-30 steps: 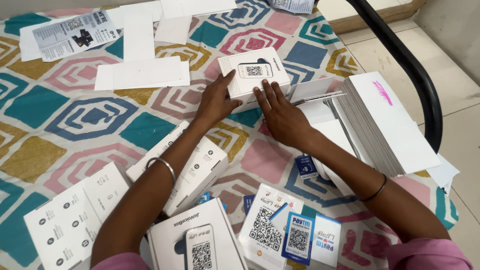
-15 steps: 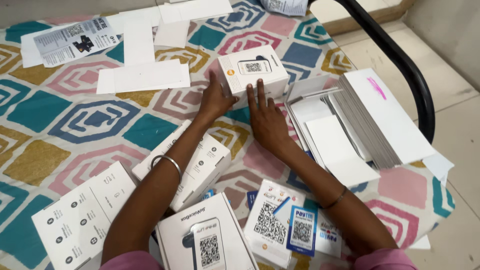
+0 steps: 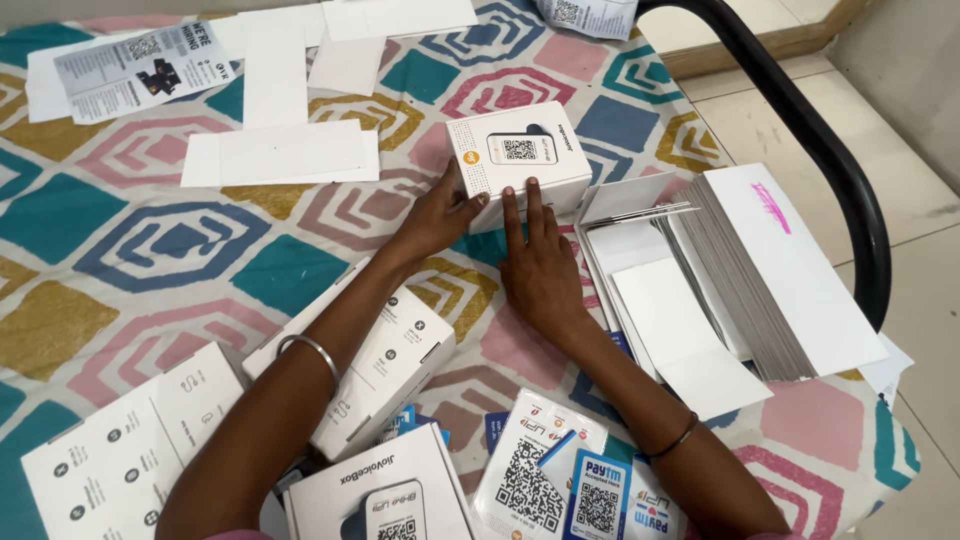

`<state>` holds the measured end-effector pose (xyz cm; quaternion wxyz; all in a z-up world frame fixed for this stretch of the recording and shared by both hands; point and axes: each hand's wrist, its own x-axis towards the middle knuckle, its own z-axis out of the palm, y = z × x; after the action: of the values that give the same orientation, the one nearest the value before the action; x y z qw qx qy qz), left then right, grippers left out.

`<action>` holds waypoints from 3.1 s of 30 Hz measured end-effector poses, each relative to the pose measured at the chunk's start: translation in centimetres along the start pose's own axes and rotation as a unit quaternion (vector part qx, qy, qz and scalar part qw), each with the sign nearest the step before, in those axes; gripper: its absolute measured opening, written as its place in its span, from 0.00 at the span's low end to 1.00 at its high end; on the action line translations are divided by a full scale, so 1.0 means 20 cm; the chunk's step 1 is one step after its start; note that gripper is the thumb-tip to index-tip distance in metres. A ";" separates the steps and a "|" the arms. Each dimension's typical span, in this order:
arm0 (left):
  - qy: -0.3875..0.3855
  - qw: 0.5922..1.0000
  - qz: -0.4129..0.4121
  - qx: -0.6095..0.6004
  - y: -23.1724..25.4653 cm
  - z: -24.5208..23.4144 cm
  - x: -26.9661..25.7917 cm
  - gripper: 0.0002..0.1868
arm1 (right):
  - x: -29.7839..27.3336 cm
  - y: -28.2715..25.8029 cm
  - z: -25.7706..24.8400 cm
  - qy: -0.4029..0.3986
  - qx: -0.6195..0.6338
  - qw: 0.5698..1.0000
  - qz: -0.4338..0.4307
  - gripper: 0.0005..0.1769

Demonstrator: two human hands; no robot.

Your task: The person assembles small white boxes by folding flat pieces and inserting them into larger boxes. They also handle QR code cards and plastic sleeves, placing them into the boxes. The person stacks the completed boxes on the floor.

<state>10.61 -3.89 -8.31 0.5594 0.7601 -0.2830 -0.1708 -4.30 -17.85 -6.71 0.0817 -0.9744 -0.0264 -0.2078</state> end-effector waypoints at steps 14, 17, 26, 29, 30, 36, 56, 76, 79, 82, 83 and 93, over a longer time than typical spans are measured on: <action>-0.017 0.997 -0.076 0.001 0.07 0.01 -0.03 0.45 | -0.01 0.00 0.02 -0.006 -0.031 1.000 -0.005 0.58; -0.016 0.991 -0.129 -0.008 0.10 0.01 -0.04 0.46 | 0.00 0.01 0.02 -0.002 -0.024 1.000 -0.007 0.58; -0.017 0.995 -0.098 -0.010 0.12 0.01 -0.04 0.46 | -0.01 0.01 0.02 -0.001 0.000 1.000 -0.008 0.59; -0.024 0.991 -0.127 -0.020 0.11 0.00 -0.04 0.46 | 0.00 0.00 0.02 -0.016 0.006 1.000 0.003 0.59; -0.024 0.991 -0.131 -0.022 0.10 0.00 -0.04 0.46 | 0.00 0.00 0.02 -0.022 0.005 1.000 0.006 0.59; -0.021 0.992 -0.119 -0.031 0.10 0.01 -0.02 0.46 | 0.00 0.01 0.01 -0.017 0.014 1.000 0.003 0.59; -0.070 0.984 0.029 0.159 0.15 -0.14 -0.09 0.34 | 0.00 -0.06 -0.12 -0.050 0.142 0.988 -0.046 0.50; -0.166 0.893 -0.112 0.404 0.56 -0.50 -1.21 0.75 | -0.07 -0.15 -0.02 -0.306 0.391 0.857 -0.135 0.36; -0.138 0.893 -0.130 0.408 0.45 -0.50 -1.21 0.70 | -0.07 -0.07 0.05 -0.283 0.461 0.831 -0.131 0.23; -0.003 0.955 -0.103 0.279 0.35 -0.46 -1.18 0.48 | 0.00 0.01 0.02 -0.218 0.566 0.795 0.025 0.20; 0.040 0.968 -0.094 0.231 0.32 -0.44 -1.16 0.42 | 0.01 0.03 -0.01 -0.216 0.570 0.792 0.045 0.21; 0.402 0.909 0.037 -0.099 0.29 -0.29 -0.99 0.32 | 0.04 -0.06 -0.17 -0.219 0.569 0.791 0.054 0.36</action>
<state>-2.91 11.61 -2.03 0.7043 0.6940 -0.0433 0.1431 -5.13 -17.20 -3.08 0.6244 -0.7711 -0.1045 0.0687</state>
